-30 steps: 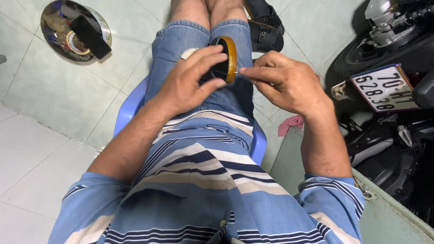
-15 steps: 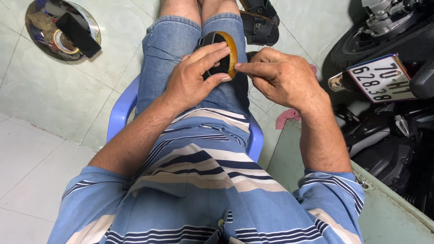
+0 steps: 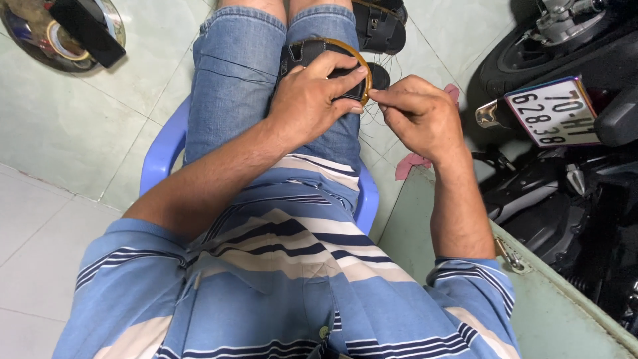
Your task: The person sits on a blue plastic stool and sews the sole of a black shoe using a needle and thread. They repeatedly push the needle through the shoe's edge and pull the thread to secure the sole.
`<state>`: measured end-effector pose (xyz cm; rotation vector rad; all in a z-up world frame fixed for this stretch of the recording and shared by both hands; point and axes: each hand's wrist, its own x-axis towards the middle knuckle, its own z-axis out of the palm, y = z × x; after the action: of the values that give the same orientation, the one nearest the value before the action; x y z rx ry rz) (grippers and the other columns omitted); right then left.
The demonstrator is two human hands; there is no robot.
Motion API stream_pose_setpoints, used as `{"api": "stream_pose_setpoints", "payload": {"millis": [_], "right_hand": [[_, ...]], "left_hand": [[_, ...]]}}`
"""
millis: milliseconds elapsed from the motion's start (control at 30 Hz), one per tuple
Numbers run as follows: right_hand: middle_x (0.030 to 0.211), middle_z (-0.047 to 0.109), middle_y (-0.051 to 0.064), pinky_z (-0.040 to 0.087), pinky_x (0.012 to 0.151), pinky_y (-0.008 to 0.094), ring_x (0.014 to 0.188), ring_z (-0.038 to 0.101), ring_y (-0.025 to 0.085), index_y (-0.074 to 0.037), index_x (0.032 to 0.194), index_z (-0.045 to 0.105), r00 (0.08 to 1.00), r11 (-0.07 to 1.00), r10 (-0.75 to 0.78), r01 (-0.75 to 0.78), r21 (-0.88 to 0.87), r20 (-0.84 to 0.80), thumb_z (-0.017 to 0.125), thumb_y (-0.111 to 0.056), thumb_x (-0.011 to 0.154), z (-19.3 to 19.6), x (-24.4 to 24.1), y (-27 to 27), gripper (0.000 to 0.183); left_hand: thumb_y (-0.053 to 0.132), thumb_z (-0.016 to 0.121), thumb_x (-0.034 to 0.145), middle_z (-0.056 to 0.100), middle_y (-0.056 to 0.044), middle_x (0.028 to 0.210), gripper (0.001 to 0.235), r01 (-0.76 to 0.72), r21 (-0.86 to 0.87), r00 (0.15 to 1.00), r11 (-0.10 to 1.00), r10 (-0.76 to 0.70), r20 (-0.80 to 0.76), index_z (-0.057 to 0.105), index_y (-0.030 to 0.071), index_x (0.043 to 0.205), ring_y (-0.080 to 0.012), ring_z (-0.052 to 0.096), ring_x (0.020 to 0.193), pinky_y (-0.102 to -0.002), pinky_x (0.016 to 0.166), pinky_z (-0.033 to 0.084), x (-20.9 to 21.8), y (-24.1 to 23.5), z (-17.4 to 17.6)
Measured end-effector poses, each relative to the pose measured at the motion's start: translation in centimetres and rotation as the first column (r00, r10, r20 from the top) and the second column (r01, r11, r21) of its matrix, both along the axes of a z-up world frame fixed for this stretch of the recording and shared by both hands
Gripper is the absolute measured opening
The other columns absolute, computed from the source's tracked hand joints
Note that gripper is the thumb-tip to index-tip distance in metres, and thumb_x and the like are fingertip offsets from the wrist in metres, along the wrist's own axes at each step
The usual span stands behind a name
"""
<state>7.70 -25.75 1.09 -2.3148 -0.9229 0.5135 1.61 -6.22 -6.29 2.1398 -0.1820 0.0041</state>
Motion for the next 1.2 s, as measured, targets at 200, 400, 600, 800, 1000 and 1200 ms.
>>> {"api": "stream_pose_setpoints", "payload": {"millis": [200,400,600,800,1000,1200], "right_hand": [[0.086,0.06,0.01,0.047,0.068,0.025,0.074,0.057,0.016,-0.004,0.105,0.065,0.975,0.969,-0.015,0.068,0.237,-0.22,0.06,0.008,0.086,-2.7,0.5,-1.2,0.023],[0.087,0.061,0.014,0.048,0.065,0.026,0.072,0.058,0.018,0.0,0.102,0.065,0.978,0.946,-0.002,0.069,0.317,-0.209,0.062,0.008,0.087,-3.6,0.6,-1.3,0.018],[0.089,0.064,0.013,0.049,0.066,0.025,0.075,0.061,0.017,-0.003,0.1,0.067,0.988,0.957,-0.026,0.069,0.283,-0.154,0.065,0.007,0.085,-2.8,0.5,-0.8,0.018],[0.089,0.065,0.015,0.05,0.067,0.033,0.078,0.063,0.026,-0.002,0.097,0.069,0.995,0.967,-0.046,0.067,0.245,-0.089,0.065,0.005,0.082,0.6,-0.1,1.3,0.017],[0.086,0.067,0.014,0.051,0.068,0.038,0.079,0.065,0.032,-0.004,0.092,0.071,0.997,0.983,-0.073,0.077,0.166,-0.03,0.065,0.001,0.081,2.5,-0.4,2.5,0.014],[0.096,0.065,-0.001,0.05,0.062,0.032,0.086,0.062,0.016,-0.016,0.105,0.07,0.989,0.997,0.061,-0.056,-0.045,0.133,0.062,-0.012,0.083,2.1,-0.6,2.0,0.024]], "left_hand": [[0.034,0.078,0.075,0.051,0.001,0.117,0.049,0.008,0.059,1.0,0.998,-0.009,0.012,0.06,0.019,0.117,-0.0156,0.058,0.099,-0.041,0.067,0.046,0.5,-0.5,-0.3],[0.037,0.077,0.076,0.05,0.002,0.117,0.049,0.013,0.093,1.0,0.996,-0.014,0.011,0.059,0.019,0.118,-0.0141,0.058,0.098,-0.039,0.065,0.046,0.5,-0.6,-0.1],[0.032,0.079,0.076,0.051,0.002,0.118,0.051,0.008,0.035,1.0,0.999,-0.009,0.012,0.056,0.02,0.12,-0.0152,0.058,0.101,-0.041,0.07,0.046,0.2,-0.1,0.4],[0.03,0.066,0.088,0.052,-0.003,0.112,0.036,0.012,-0.043,0.988,0.999,-0.005,0.153,0.054,0.016,0.118,-0.0176,0.065,0.084,-0.033,0.074,0.049,-1.5,2.0,1.4],[0.024,0.062,0.09,0.055,0.003,0.084,0.01,-0.014,0.097,0.965,0.995,-0.012,0.26,0.066,0.019,0.097,-0.017,0.062,0.068,-0.03,0.064,0.045,-2.1,3.1,3.7],[0.026,0.062,0.09,0.06,0.001,0.09,0.015,0.143,0.332,0.975,0.932,-0.191,0.116,0.066,0.015,0.099,-0.0185,0.058,0.071,-0.034,0.063,0.04,-2.1,4.2,5.7]]}}
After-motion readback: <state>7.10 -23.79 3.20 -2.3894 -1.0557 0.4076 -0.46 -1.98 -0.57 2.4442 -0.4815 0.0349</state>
